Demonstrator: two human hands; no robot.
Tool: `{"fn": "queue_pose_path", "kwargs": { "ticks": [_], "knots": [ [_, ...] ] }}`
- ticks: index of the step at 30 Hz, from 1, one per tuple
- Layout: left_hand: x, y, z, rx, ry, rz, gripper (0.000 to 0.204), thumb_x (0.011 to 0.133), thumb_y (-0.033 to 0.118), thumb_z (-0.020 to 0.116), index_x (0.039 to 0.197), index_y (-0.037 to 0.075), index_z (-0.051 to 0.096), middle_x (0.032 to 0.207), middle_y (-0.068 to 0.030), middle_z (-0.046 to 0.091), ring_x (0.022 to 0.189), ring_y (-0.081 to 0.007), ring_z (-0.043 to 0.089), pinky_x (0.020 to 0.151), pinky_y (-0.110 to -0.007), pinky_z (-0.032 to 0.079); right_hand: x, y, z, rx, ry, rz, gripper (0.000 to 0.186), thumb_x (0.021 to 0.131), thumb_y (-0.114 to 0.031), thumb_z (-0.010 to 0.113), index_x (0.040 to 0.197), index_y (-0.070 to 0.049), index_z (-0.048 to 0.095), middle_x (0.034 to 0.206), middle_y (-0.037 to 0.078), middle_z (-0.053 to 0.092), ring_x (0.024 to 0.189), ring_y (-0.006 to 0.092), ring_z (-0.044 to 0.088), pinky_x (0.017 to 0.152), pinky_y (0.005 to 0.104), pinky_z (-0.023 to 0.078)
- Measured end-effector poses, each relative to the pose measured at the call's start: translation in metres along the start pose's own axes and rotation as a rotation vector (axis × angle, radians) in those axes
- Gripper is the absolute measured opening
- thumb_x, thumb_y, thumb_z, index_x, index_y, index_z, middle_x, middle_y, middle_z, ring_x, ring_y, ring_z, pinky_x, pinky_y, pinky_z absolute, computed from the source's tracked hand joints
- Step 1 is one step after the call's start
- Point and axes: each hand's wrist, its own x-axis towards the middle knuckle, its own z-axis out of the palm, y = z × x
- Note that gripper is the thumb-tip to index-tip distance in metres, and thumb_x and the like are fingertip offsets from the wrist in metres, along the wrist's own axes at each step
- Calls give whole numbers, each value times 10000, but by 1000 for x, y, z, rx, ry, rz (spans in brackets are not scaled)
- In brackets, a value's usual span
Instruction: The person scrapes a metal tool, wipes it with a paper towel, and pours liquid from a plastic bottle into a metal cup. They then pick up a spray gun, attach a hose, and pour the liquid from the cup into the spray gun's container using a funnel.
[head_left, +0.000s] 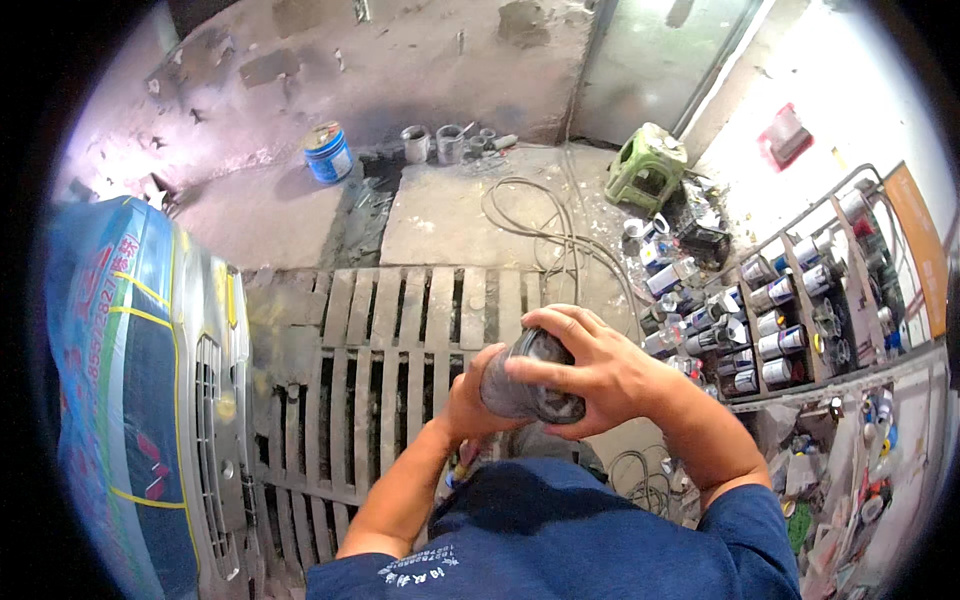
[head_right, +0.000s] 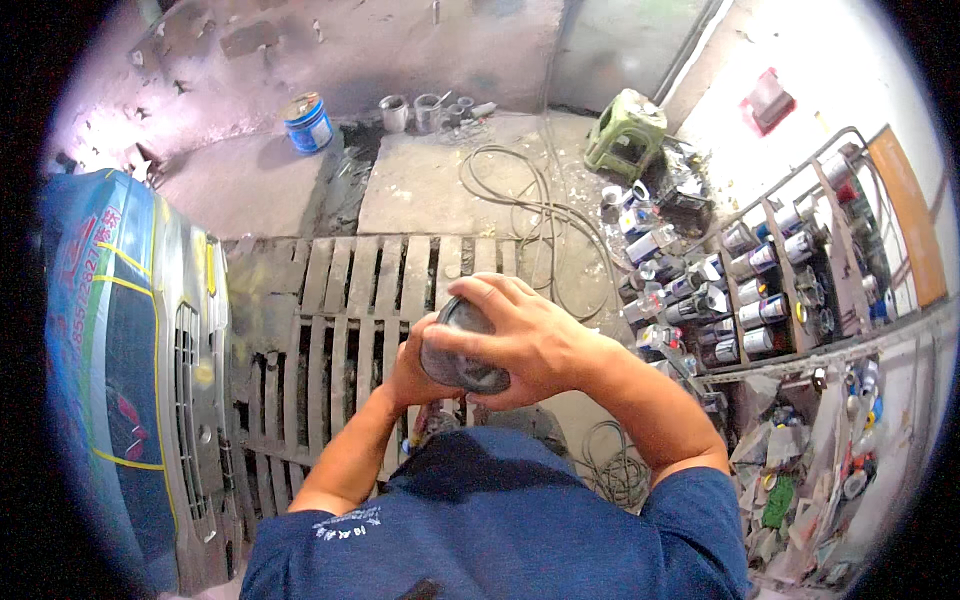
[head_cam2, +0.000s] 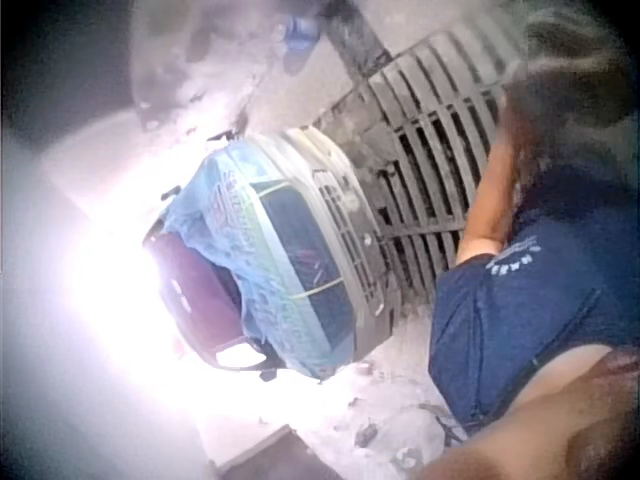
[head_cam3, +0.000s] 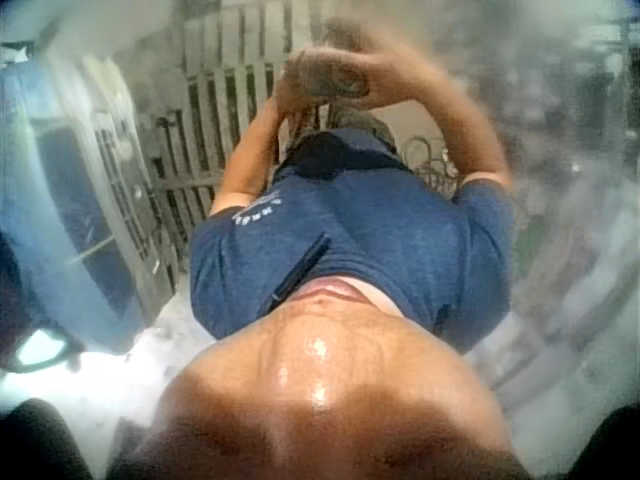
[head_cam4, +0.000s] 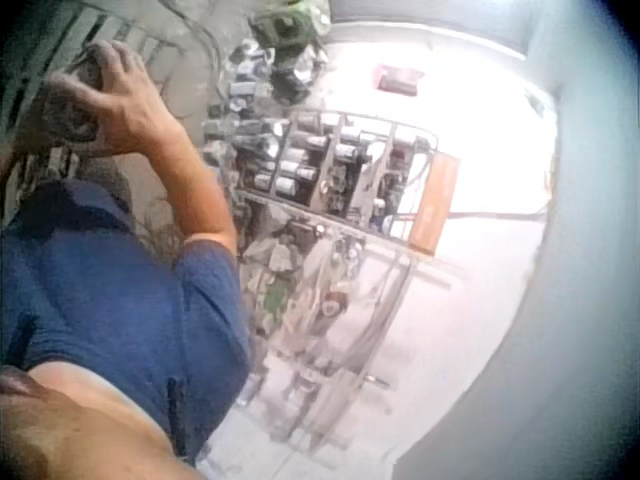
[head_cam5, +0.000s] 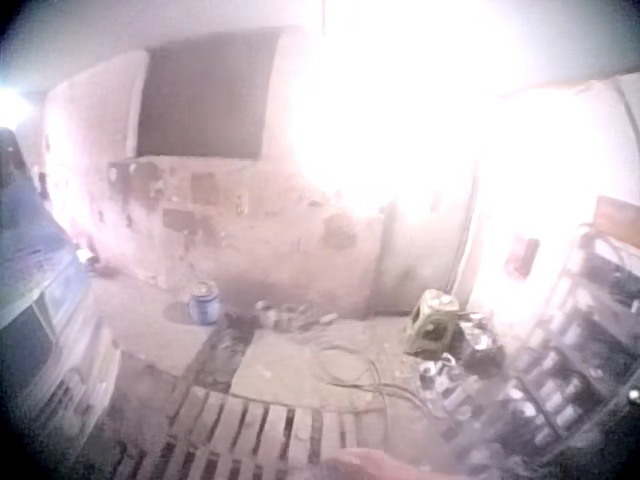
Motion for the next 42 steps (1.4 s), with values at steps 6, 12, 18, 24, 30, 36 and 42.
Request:
{"fn": "queue_pose_path", "kwargs": {
  "ticks": [6, 12, 18, 24, 30, 36, 42],
  "knots": [
    [62, -55, -33, 90, -48, -80, 1073, 498, 283, 915, 1348, 167, 271, 1244, -148, 540, 1108, -339, 574, 900, -436, 495, 31, 103, -54, 212, 115, -112, 821, 562, -332, 806, 1304, -154, 503, 1296, 227, 411, 1151, 397, 461, 960, 452, 402],
    [136, -112, -56, 68, 3, -221, 1041, 556, 150, 885, 1373, 130, 241, 1232, -123, 537, 1093, -267, 582, 906, -387, 494, 13, 250, -13, 1363, 522, 434, 995, 651, -494, 757, 1400, -15, 310, 1333, 209, 437, 1209, 300, 481, 977, 405, 417],
    [205, -177, -56, -521, 254, -555, 1019, 595, 120, 874, 1393, 124, 241, 1315, -94, 454, 1159, -218, 515, 964, -363, 447, 13, 342, 54, 2051, 317, 479, 850, 775, -529, 628, 1410, -91, 273, 1289, 223, 472, 1160, 354, 516, 899, 465, 492],
    [293, -231, -72, -597, 325, -547, 1025, 579, 114, 878, 1395, 87, 258, 1344, -90, 419, 1223, -224, 445, 1030, -382, 374, 60, 393, 84, 2362, -11, 470, 847, 757, -490, 635, 1434, -108, 300, 1419, 153, 380, 1197, 349, 495, 926, 483, 460],
    [398, -251, -104, -510, 222, -303, 886, 597, 74, 861, 1347, 53, 390, 1319, -94, 470, 1187, -207, 480, 1007, -376, 417, 155, 458, 72, 2260, -157, 430, 962, 609, -477, 764, 1360, -17, 379, 1293, 211, 493, 1191, 368, 500, 898, 469, 480],
    [491, -273, -136, -489, 360, -215, 818, 587, 66, 865, 1291, 35, 450, 1234, -99, 529, 1152, -200, 499, 987, -358, 414, 242, 530, 47, 2245, -194, 302, 938, 630, -485, 716, 1365, -14, 374, 1318, 196, 464, 1155, 330, 523, 897, 499, 464],
    [392, -406, -152, -114, 63, -747, 549, 920, 170, 534, 1402, 74, 288, 1353, -110, 384, 1221, -220, 414, 1051, -378, 304, 298, 561, 58, 2353, -76, 399, 891, 670, -458, 693, 1363, -12, 356, 1301, 218, 473, 1146, 338, 533, 946, 513, 447]
  ]
}}
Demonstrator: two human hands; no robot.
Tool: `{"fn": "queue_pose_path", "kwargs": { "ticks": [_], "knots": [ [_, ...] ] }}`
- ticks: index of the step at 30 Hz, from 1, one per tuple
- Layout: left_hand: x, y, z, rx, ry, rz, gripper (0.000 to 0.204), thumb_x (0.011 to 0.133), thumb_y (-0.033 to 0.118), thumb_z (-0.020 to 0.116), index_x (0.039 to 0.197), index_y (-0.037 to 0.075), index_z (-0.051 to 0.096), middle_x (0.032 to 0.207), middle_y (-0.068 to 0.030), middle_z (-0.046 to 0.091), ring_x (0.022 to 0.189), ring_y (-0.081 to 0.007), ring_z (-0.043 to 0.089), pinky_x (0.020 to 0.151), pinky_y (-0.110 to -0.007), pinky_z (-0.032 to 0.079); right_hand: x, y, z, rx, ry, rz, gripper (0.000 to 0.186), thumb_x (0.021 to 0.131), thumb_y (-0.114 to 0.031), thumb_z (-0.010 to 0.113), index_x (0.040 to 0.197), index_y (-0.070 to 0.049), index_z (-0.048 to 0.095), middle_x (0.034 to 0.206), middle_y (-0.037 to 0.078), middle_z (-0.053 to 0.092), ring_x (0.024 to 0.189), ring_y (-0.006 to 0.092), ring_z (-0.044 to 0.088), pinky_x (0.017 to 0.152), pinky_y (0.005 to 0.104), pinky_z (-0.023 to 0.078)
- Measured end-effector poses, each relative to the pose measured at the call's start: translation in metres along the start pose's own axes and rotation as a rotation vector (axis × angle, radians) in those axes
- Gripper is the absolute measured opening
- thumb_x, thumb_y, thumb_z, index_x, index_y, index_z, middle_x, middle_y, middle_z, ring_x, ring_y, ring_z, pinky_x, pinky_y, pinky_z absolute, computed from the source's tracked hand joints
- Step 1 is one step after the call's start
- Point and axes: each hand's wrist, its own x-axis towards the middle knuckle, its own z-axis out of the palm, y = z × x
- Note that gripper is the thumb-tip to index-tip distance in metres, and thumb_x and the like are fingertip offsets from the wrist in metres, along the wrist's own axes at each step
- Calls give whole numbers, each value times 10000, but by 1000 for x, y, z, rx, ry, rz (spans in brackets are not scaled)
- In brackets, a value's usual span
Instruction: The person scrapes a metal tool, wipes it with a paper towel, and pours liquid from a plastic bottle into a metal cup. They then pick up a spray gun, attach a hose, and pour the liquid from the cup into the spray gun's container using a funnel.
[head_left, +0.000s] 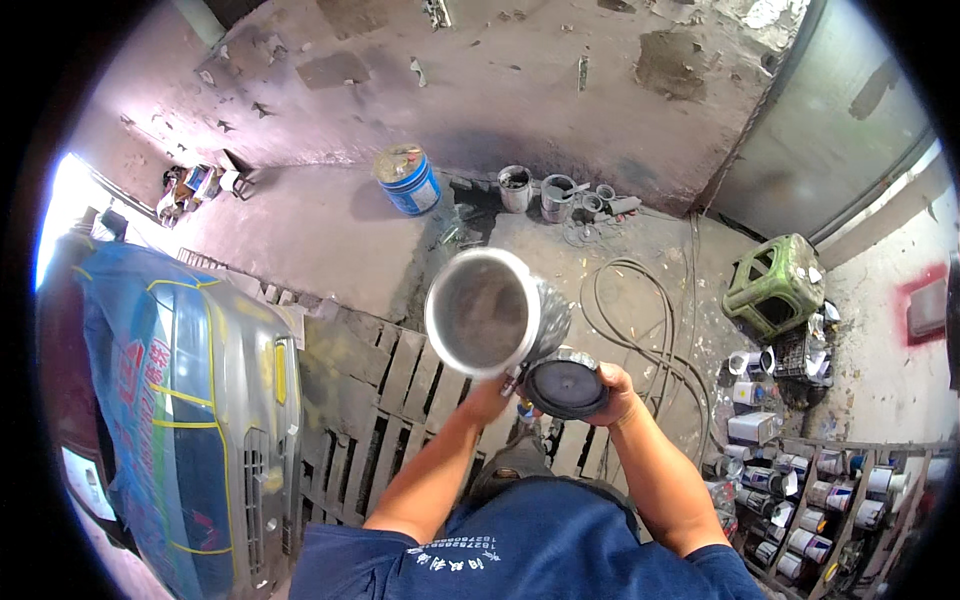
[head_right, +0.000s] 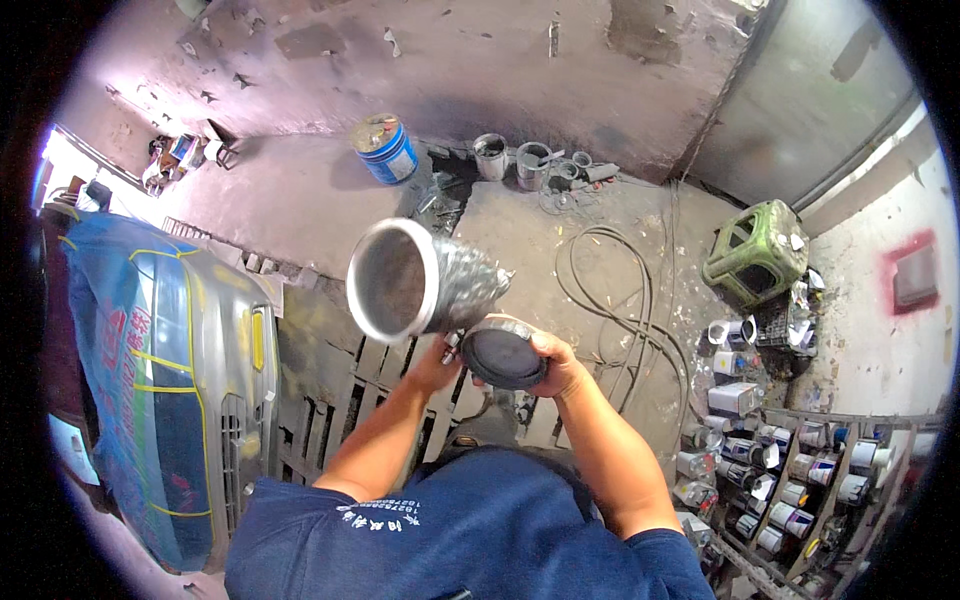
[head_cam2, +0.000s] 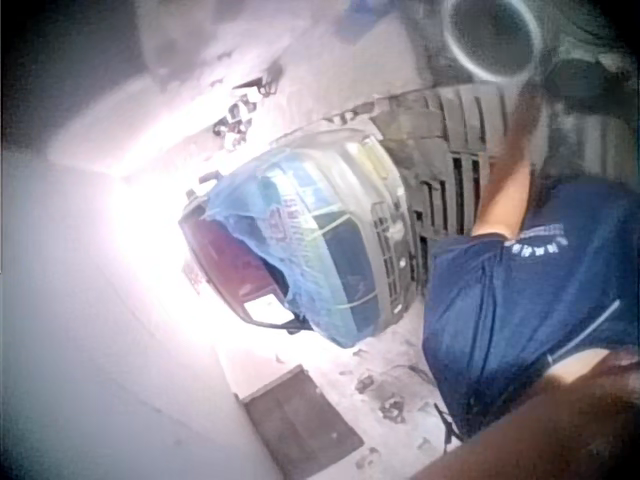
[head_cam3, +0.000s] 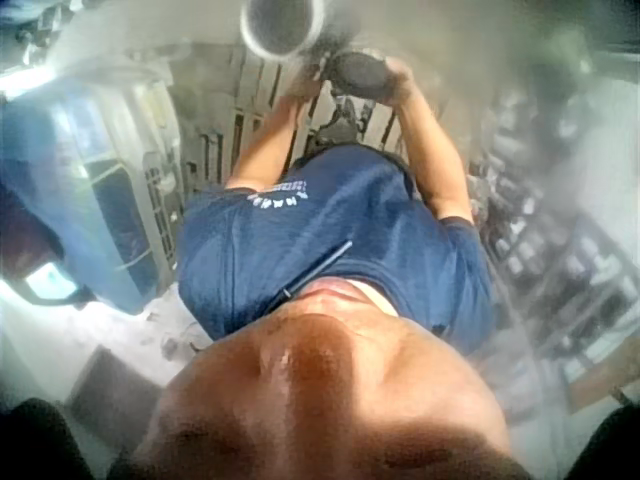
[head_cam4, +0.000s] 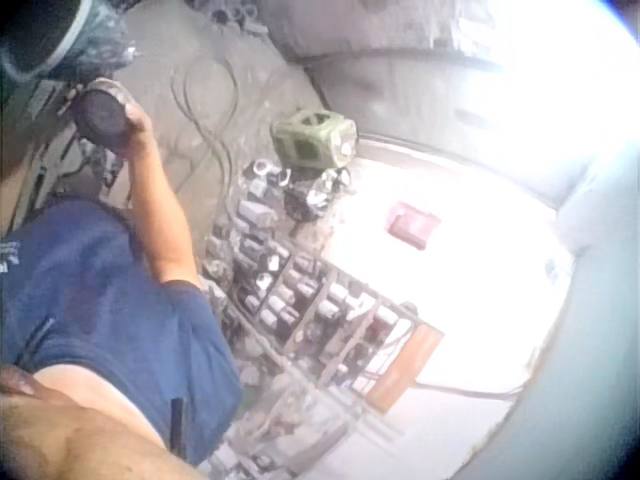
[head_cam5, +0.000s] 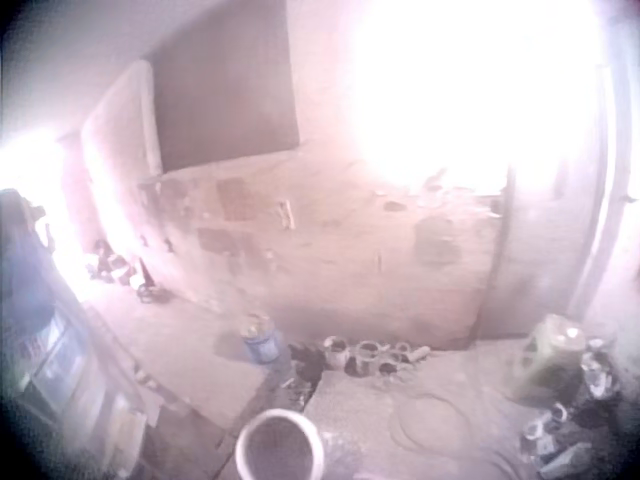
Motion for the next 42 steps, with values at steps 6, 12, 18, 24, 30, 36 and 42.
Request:
{"fn": "queue_pose_path", "kwargs": {
  "ticks": [6, 12, 18, 24, 30, 36, 42],
  "knots": [
    [3, 20, 4, -1039, -68, 78, 801, 877, 702, 313, 1411, 105, 329, 1182, -5, 550, 936, -122, 546, 786, -287, 460, 32, -4, -19, 80, 62, 1, 699, 783, -480, 593, 1286, -10, 473, 1235, 211, 545, 1081, 371, 568, 911, 531, 465],
    [-16, 7, -34, -776, 427, -265, 536, 893, 661, 358, 748, 148, 408, 578, 23, 386, 460, -109, 355, 428, -246, 311, 6, 0, -45, -111, 277, -9, 653, 848, -509, 479, 1294, -31, 473, 1277, 149, 536, 1112, 346, 559, 871, 512, 494],
    [-51, -125, -85, -731, 623, -674, 345, 942, 479, 364, 758, 188, 398, 547, 5, 437, 458, -146, 422, 424, -333, 360, -148, 36, -122, -32, 740, -4, 569, 859, -548, 452, 1135, -69, 590, 1059, 127, 644, 959, 330, 618, 738, 518, 513],
    [-47, -135, -88, -856, 883, -695, 322, 919, 518, 376, 881, 209, 454, 495, 9, 392, 398, -153, 396, 390, -333, 321, -287, 81, -135, 147, 1206, -49, 493, 803, -584, 554, 1001, -138, 620, 906, 66, 647, 796, 276, 618, 690, 514, 515],
    [-18, -145, -115, -718, 908, -736, 324, 922, 495, 404, 828, 185, 408, 509, 17, 388, 407, -139, 394, 403, -324, 320, -323, 124, -126, 289, 1375, -229, 499, 765, -607, 595, 986, -159, 610, 935, 53, 636, 850, 275, 601, 701, 521, 492],
    [22, -140, -90, -626, 823, -710, 238, 928, 401, 426, 841, 184, 386, 573, -18, 437, 425, -158, 398, 401, -313, 318, -335, 164, -116, 367, 1355, -462, 451, 827, -565, 556, 1019, -159, 600, 936, 63, 630, 847, 287, 599, 692, 530, 496],
    [40, -118, -16, -462, 781, -479, 215, 952, 413, 404, 906, 203, 402, 626, -17, 475, 446, -126, 396, 388, -288, 350, -366, 210, -92, 465, 1274, -717, 471, 854, -533, 553, 1058, -114, 618, 996, 102, 643, 933, 309, 608, 783, 541, 504]
  ]
}}
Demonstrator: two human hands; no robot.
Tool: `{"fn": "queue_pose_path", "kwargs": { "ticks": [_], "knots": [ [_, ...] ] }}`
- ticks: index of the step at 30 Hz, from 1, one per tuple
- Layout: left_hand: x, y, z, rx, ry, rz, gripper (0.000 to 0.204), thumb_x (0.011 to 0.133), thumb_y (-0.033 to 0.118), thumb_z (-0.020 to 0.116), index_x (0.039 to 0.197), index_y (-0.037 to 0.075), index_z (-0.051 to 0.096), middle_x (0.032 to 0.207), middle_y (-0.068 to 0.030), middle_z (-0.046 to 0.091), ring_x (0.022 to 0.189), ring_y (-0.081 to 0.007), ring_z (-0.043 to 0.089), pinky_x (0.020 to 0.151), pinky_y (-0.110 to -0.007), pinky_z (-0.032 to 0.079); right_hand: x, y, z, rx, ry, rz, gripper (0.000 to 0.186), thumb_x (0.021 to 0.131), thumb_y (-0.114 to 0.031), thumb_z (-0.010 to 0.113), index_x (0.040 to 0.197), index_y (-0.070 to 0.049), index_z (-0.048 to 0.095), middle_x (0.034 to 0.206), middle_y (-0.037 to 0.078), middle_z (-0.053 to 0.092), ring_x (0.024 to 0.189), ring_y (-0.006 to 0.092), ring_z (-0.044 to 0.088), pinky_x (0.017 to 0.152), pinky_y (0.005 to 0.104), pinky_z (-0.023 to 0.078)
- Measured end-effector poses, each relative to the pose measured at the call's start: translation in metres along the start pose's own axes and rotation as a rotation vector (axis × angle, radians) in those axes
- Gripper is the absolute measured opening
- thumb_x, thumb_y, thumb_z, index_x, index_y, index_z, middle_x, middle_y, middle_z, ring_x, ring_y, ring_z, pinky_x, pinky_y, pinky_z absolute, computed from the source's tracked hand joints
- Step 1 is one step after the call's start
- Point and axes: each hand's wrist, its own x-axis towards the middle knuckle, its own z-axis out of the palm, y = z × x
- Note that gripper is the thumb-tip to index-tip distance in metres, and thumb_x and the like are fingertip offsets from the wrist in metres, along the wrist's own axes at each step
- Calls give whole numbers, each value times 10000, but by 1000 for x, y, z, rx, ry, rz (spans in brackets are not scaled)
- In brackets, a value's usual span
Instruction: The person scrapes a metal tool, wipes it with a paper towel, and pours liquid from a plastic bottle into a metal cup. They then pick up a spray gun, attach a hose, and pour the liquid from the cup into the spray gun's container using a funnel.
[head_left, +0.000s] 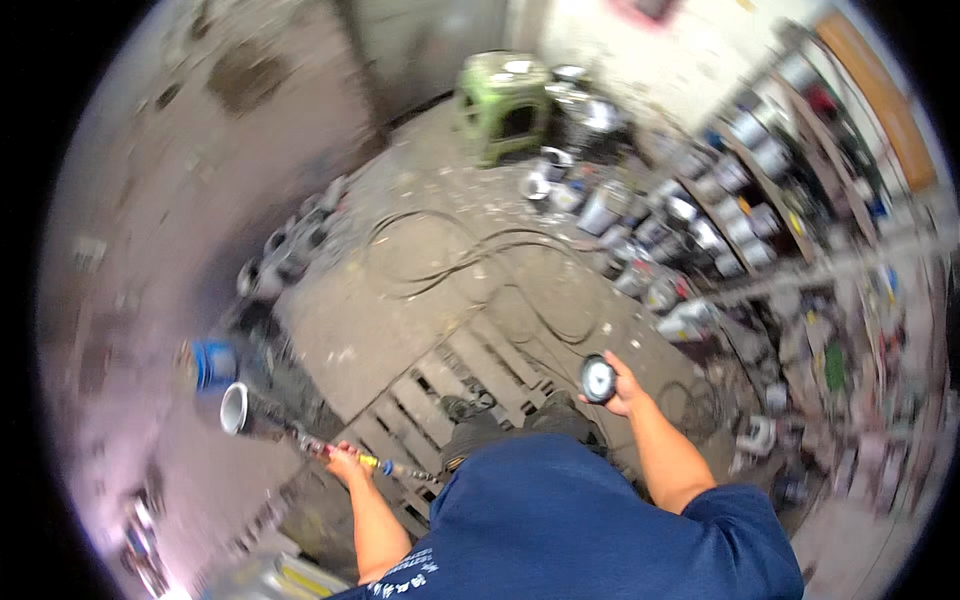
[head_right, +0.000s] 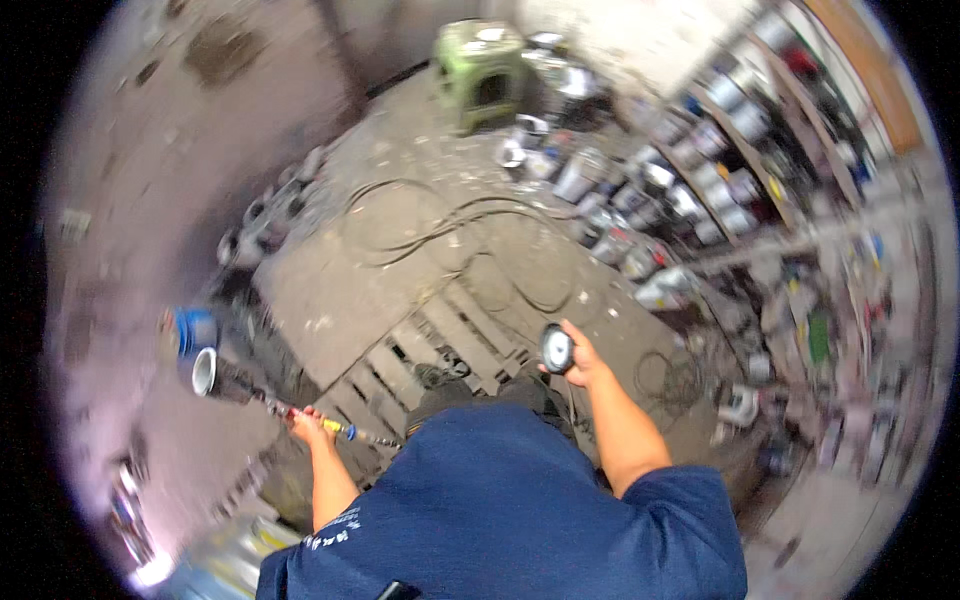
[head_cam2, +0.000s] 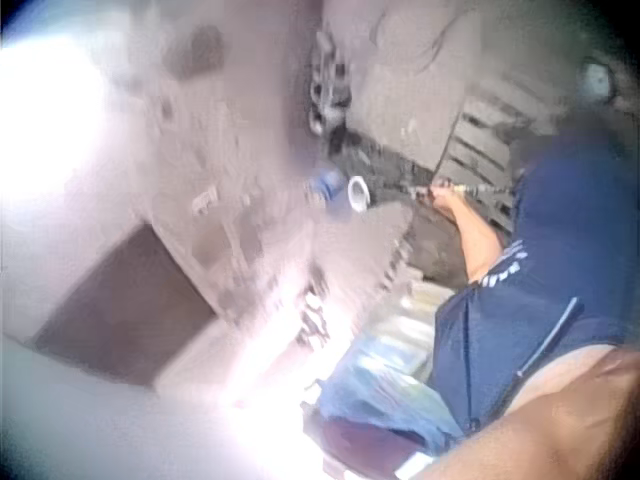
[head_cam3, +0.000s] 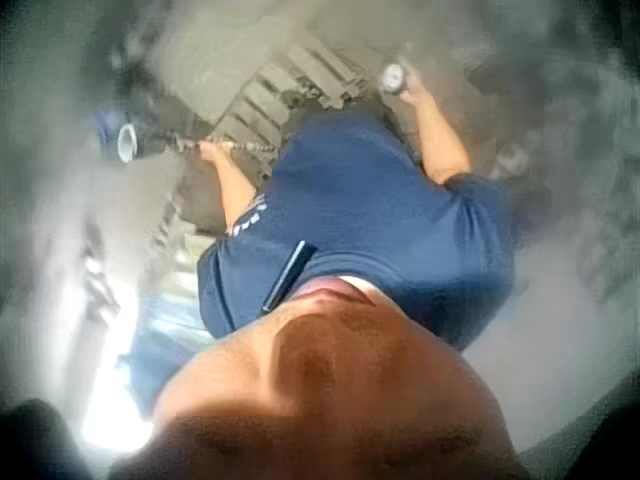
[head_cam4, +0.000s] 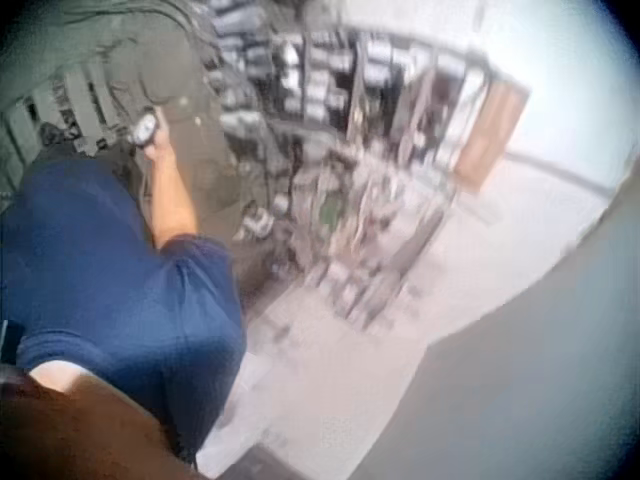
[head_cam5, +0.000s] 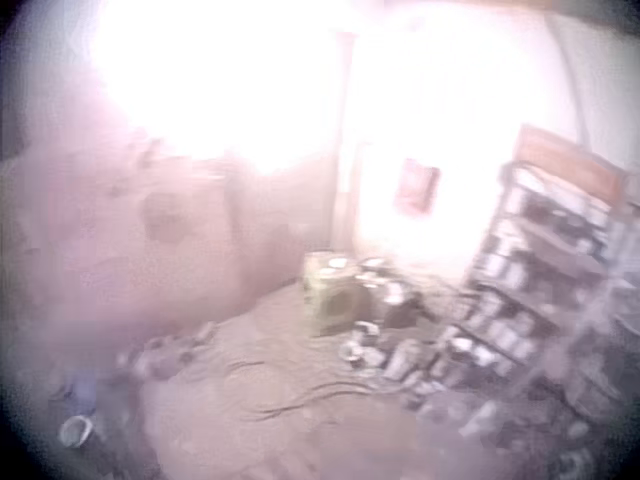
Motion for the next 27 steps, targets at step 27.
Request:
{"fn": "queue_pose_path", "kwargs": {
  "ticks": [27],
  "knots": [
    [-539, -158, 236, 891, -1752, 348, 181, 857, 131, 617, 989, 15, 571, 735, -24, 563, 610, -89, 510, 524, -222, 388, -169, -68, -230, 657, -106, -659, 229, 856, -216, 643, 1004, -52, 581, 918, 50, 631, 856, 168, 623, 790, 346, 511]
  ]
}}
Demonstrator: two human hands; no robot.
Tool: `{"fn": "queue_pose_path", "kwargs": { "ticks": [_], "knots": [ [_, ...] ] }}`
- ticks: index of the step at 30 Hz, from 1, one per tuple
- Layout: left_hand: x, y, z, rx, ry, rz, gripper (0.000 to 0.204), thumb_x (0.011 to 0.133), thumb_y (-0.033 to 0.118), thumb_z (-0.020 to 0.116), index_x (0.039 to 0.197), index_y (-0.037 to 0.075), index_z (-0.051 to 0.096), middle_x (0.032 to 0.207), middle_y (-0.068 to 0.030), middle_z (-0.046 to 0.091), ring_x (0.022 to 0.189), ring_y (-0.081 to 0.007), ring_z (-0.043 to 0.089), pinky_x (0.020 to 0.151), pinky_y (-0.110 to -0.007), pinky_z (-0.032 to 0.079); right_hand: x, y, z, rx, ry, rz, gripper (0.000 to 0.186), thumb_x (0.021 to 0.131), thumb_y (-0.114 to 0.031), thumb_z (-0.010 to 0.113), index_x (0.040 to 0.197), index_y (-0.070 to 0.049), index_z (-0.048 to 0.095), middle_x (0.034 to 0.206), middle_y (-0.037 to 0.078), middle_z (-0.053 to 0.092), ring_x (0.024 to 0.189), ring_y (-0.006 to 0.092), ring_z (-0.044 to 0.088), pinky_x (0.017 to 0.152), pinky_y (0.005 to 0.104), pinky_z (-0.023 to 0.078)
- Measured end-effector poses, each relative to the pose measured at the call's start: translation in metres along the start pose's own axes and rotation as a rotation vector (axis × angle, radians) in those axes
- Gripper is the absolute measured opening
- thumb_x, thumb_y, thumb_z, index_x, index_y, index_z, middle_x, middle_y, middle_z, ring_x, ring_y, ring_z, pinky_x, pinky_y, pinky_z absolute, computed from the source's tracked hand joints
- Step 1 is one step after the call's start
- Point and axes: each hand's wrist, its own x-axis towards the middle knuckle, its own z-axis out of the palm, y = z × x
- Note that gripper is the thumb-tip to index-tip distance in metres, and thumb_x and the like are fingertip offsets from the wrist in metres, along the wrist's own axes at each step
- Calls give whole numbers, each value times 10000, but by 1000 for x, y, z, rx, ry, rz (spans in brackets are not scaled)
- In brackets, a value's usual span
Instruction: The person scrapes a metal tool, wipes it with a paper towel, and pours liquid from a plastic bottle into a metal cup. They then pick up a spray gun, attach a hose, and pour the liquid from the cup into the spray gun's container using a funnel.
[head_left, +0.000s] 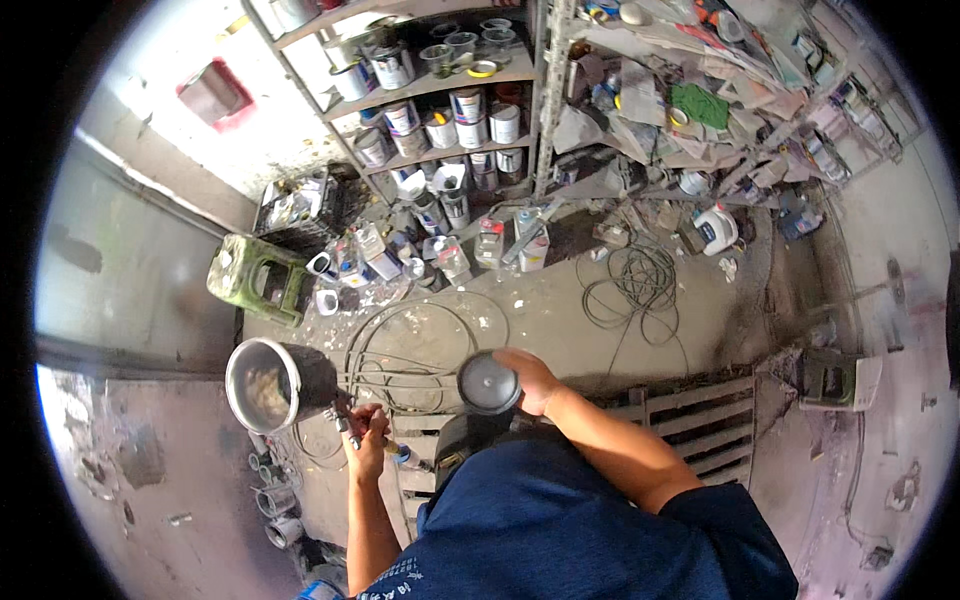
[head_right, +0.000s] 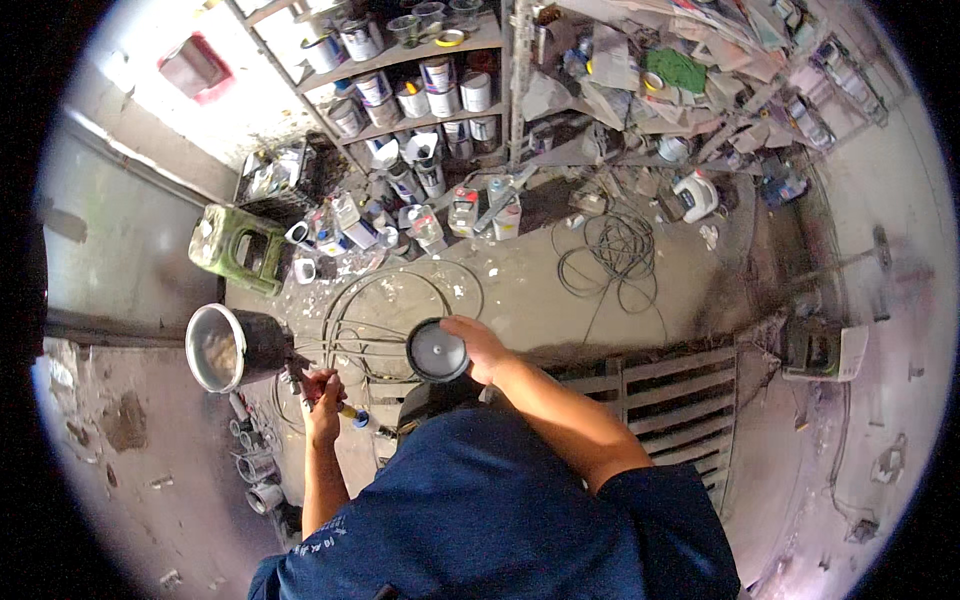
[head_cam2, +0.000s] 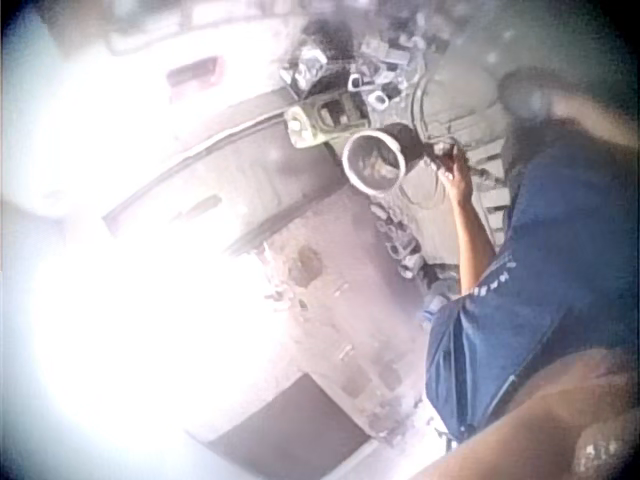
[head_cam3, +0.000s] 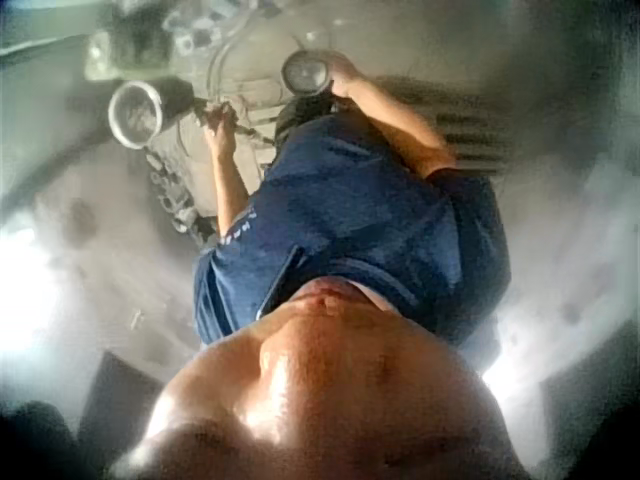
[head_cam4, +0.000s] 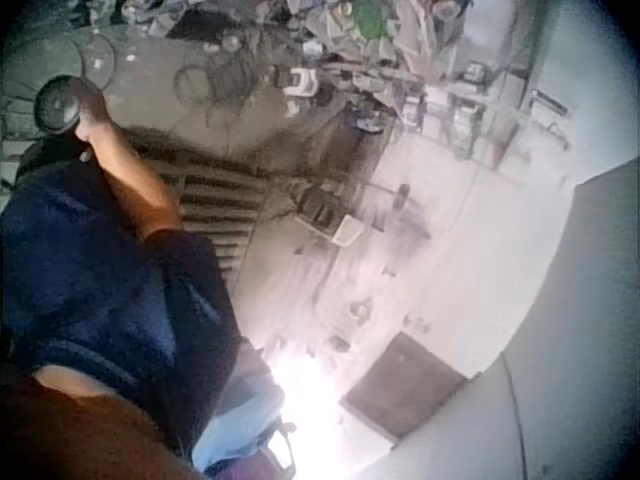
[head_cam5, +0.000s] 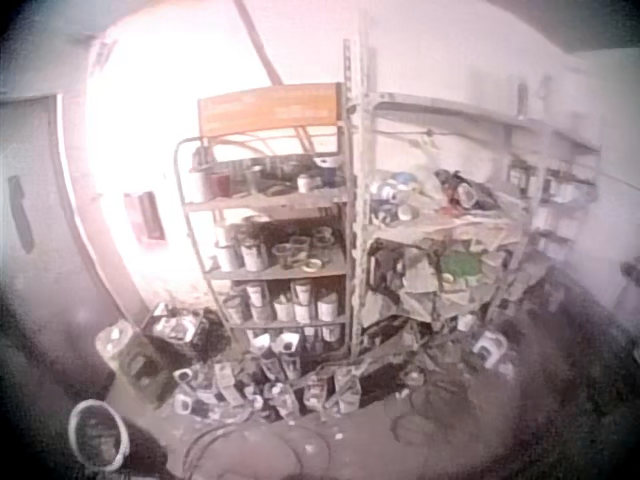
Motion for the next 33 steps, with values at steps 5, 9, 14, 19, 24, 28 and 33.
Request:
{"fn": "queue_pose_path", "kwargs": {
  "ticks": [5, 9, 14, 19, 24, 28, 33],
  "knots": [
    [62, 10, 64, 111, -223, -70, 222, 877, 249, 612, 926, 34, 591, 717, -26, 572, 638, -98, 526, 525, -242, 396, 33, -47, 8, -108, 47, -76, 221, 863, -286, 645, 953, -93, 589, 867, 5, 592, 788, 119, 575, 710, 293, 481],
    [115, 18, 106, 111, -343, -64, 285, 911, 280, 582, 975, 4, 612, 776, -40, 613, 681, -103, 549, 576, -237, 414, 80, -82, 19, -228, 62, -100, 254, 874, -327, 631, 956, -91, 588, 867, -3, 574, 806, 103, 542, 739, 270, 447],
    [171, 28, 127, 88, -445, -101, 398, 937, 349, 543, 1079, -14, 625, 790, -21, 613, 650, -76, 519, 551, -231, 400, 144, -99, 17, -328, 29, -34, 271, 908, -338, 584, 957, -71, 582, 874, -10, 559, 827, 87, 512, 763, 266, 421],
    [193, 55, 143, 59, -412, -83, 263, 921, 292, 562, 815, 51, 576, 686, 14, 527, 625, -80, 484, 553, -237, 375, 176, -119, 31, -280, -4, 35, 294, 928, -349, 555, 1011, -69, 585, 947, -16, 572, 855, 86, 532, 780, 273, 435],
    [208, 37, 142, -43, -311, -92, 210, 902, 265, 578, 820, 71, 578, 680, 20, 516, 618, -73, 475, 533, -227, 347, 197, -139, 28, -389, -21, 38, 350, 942, -362, 512, 1102, -58, 583, 994, 31, 608, 879, 127, 574, 789, 297, 475],
    [209, 33, 141, -55, -188, -181, 238, 909, 239, 567, 705, 131, 507, 640, 64, 419, 577, -42, 364, 499, -228, 274, 190, -182, 1, -521, 50, 58, 273, 924, -258, 566, 1108, -59, 590, 917, 28, 596, 840, 129, 563, 756, 291, 476],
    [201, 18, 152, -47, 106, -157, 239, 914, 242, 563, 705, 147, 496, 640, 70, 411, 580, -41, 376, 483, -241, 273, 179, -256, -72, -607, 206, -42, 136, 874, -151, 641, 957, -51, 598, 796, 6, 584, 641, 115, 555, 605, 283, 503]
  ]
}}
